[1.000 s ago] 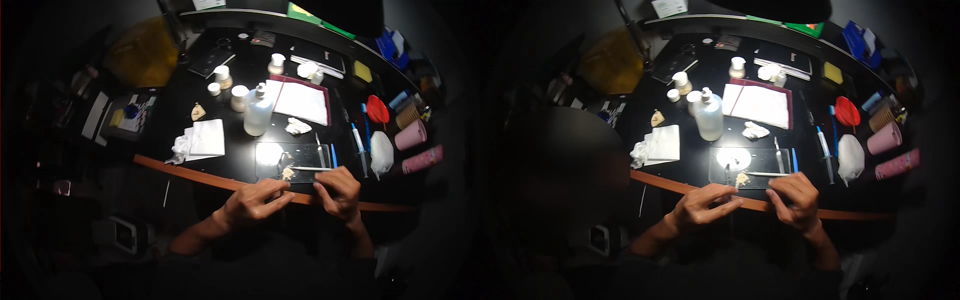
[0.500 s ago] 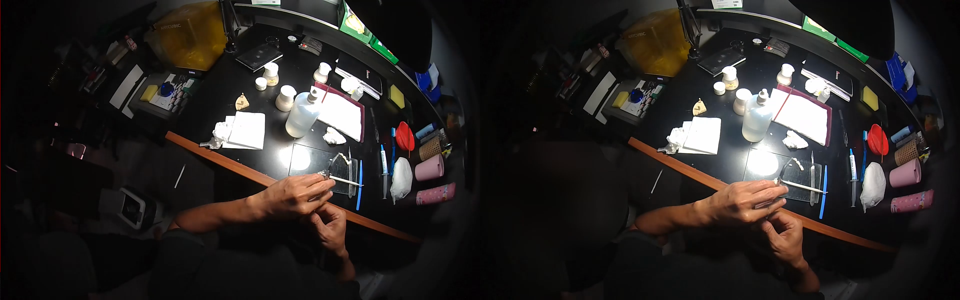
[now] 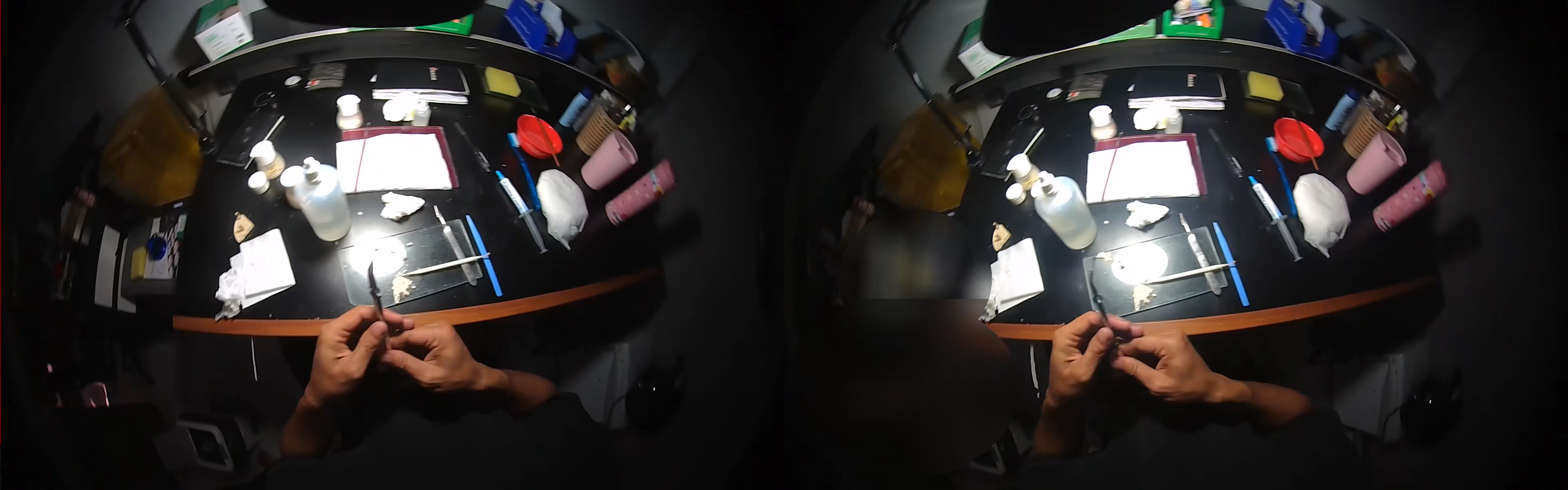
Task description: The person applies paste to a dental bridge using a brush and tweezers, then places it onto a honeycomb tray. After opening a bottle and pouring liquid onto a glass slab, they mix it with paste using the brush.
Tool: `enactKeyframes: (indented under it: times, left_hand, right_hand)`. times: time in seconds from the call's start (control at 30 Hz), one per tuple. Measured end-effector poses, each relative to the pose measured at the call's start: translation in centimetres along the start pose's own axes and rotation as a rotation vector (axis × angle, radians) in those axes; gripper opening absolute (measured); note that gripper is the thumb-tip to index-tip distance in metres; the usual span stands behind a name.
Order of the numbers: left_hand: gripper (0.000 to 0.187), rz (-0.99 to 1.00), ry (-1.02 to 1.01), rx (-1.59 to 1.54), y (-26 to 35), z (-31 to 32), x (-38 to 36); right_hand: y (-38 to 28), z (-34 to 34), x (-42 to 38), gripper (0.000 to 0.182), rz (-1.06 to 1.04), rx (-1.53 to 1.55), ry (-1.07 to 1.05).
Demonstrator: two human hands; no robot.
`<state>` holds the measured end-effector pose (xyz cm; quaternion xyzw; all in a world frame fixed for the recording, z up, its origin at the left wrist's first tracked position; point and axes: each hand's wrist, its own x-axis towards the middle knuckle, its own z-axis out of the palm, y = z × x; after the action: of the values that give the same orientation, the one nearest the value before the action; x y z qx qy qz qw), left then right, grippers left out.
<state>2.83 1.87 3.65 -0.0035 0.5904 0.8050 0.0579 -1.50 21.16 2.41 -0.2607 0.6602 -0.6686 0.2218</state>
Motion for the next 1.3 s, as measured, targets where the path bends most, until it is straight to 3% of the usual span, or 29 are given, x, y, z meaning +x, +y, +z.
enactKeyframes:
  times: [0.07,0.2,0.27,0.33,0.47,0.6,0.67,0.77,1.0,1.03,1.3]
  left_hand:
    - [0.02,0.112,0.001,-0.032,-0.2,0.0,0.0]
    - [0.015,0.3,0.113,-0.081,-0.5,-0.6,-0.7]
    - [0.013,0.323,0.193,-0.173,0.5,-1.3,-1.6]
    - [0.013,0.371,0.348,-0.026,0.9,-2.9,-2.0]
    - [0.016,0.271,0.525,0.202,3.6,-8.2,-2.6]
    - [0.023,0.241,0.704,0.838,5.2,-15.2,0.0]
    - [0.027,0.26,0.769,0.959,5.6,-17.6,1.6]
    - [0.031,0.259,0.805,0.913,5.8,-21.0,4.1]
    - [0.045,0.098,0.731,1.168,7.0,-22.0,8.0]
    - [0.049,-0.019,0.739,1.152,8.0,-20.8,8.2]
    - [0.05,0.234,0.779,1.224,6.8,-21.5,10.5]
  right_hand:
    - [-0.2,-0.5,0.4,0.016,-0.185,-0.134,-0.076]
    - [-2.0,-4.3,1.4,0.018,-0.249,-0.399,-0.088]
    - [-1.7,-8.4,2.3,0.016,-0.339,-0.69,0.238]
    - [-2.5,-13.0,4.1,0.015,-0.361,-0.981,0.594]
    - [-1.5,-21.1,5.7,0.031,-0.083,-1.46,0.662]
    - [0.2,-23.1,6.4,0.029,0.073,-1.536,0.567]
    - [0.3,-23.1,6.6,0.025,0.099,-1.535,0.596]
    - [0.5,-23.2,6.6,0.023,0.072,-1.508,0.64]
    - [-1.1,-22.4,5.2,0.021,-0.118,-1.335,0.749]
    - [-1.1,-22.3,5.0,0.02,-0.14,-1.32,0.741]
    - [-2.5,-21.1,2.7,0.014,-0.275,-1.191,0.716]
